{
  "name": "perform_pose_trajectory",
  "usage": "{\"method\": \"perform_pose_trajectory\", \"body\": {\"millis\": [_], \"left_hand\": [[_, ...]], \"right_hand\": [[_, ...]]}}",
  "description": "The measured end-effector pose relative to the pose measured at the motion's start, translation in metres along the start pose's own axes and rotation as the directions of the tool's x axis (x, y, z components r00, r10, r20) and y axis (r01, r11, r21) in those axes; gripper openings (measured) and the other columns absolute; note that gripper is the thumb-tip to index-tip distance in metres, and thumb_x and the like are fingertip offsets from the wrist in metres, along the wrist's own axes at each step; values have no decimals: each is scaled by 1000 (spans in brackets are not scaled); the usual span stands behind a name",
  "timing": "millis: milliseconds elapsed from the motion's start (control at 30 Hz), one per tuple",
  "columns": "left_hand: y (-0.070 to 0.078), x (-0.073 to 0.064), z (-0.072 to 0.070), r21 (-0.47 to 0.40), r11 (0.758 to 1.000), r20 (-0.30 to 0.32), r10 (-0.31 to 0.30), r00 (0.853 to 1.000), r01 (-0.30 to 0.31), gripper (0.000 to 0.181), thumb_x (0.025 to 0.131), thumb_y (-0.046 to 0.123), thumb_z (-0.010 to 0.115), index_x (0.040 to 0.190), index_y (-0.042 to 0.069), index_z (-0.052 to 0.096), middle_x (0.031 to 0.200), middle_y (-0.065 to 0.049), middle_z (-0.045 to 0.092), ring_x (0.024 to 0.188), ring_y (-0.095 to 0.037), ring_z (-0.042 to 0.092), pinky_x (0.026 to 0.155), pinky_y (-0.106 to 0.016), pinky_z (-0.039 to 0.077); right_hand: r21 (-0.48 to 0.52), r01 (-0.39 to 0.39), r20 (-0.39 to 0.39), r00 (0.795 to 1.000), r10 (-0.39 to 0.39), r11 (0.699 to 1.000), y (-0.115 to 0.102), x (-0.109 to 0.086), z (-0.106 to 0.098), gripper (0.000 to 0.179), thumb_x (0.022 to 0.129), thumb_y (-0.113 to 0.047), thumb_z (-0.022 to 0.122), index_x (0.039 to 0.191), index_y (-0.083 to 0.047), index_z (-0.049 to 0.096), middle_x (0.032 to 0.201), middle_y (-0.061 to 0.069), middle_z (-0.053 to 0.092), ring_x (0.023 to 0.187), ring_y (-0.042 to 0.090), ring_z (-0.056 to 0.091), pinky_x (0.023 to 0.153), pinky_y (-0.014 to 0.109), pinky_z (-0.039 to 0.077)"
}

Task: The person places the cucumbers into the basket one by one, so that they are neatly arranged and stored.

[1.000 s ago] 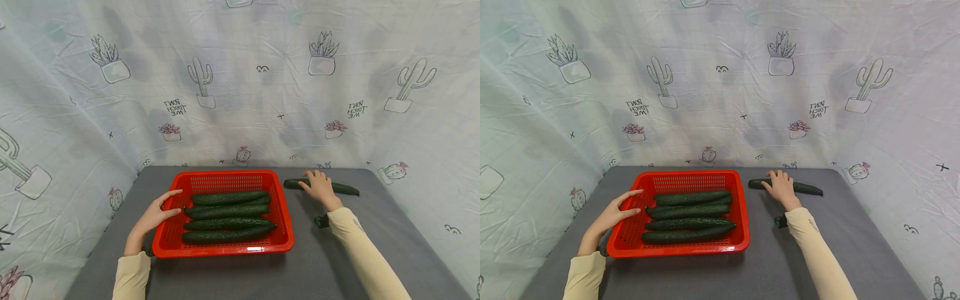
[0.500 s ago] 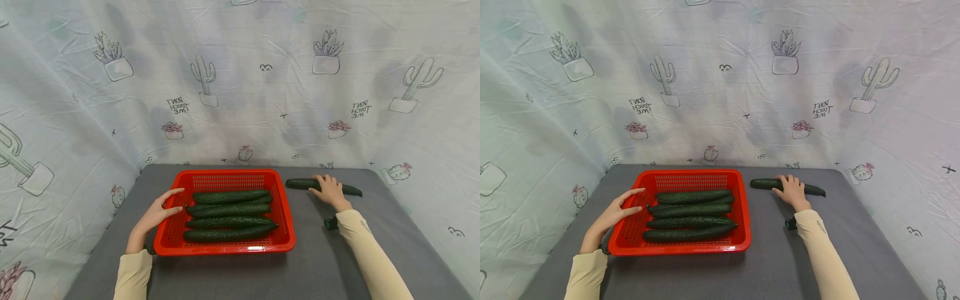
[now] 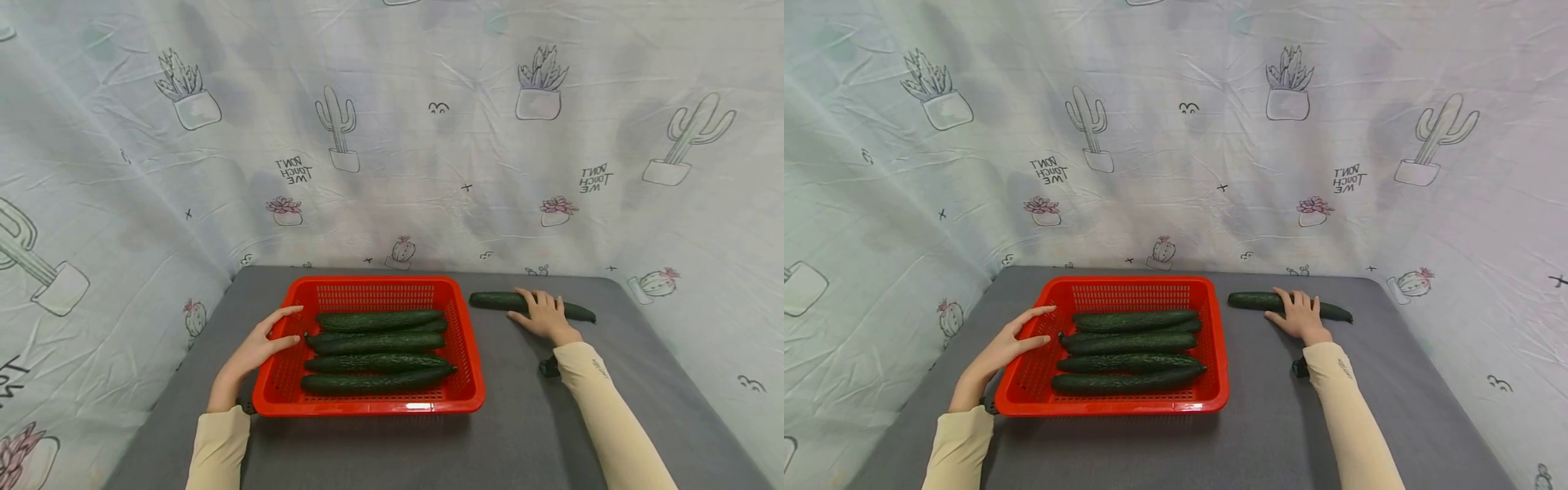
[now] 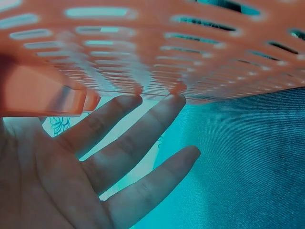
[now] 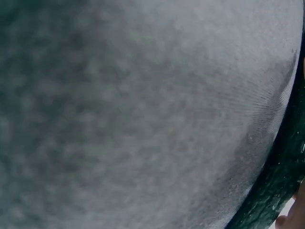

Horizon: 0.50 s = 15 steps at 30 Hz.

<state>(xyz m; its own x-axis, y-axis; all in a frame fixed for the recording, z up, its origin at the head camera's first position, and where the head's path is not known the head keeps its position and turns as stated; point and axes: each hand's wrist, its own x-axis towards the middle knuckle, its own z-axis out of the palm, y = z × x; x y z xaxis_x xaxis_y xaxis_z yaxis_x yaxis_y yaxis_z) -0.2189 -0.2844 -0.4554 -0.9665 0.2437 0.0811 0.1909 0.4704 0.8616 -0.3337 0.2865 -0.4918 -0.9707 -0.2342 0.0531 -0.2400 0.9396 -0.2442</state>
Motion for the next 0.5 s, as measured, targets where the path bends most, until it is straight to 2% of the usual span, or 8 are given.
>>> {"method": "perform_pose_trajectory", "body": {"millis": [267,500], "left_hand": [[-3,0,0,-15,1000,-2,14,1000,-14,54,91,15,58,140,12,36,146,-16,30,122,-37,39,86,-44,45],[-5,1,0,6,1000,2,24,1000,-24,54,91,19,57,141,15,36,146,-14,29,127,-36,32,94,-57,37]], "right_hand": [[-2,-11,35,999,11,1000,-2,8,2,65,93,-47,47,139,-4,31,131,37,29,124,57,21,101,69,0],[-7,-15,20,1000,15,1000,2,11,7,77,87,-62,45,136,-4,33,125,35,32,119,57,25,102,67,3]]}}
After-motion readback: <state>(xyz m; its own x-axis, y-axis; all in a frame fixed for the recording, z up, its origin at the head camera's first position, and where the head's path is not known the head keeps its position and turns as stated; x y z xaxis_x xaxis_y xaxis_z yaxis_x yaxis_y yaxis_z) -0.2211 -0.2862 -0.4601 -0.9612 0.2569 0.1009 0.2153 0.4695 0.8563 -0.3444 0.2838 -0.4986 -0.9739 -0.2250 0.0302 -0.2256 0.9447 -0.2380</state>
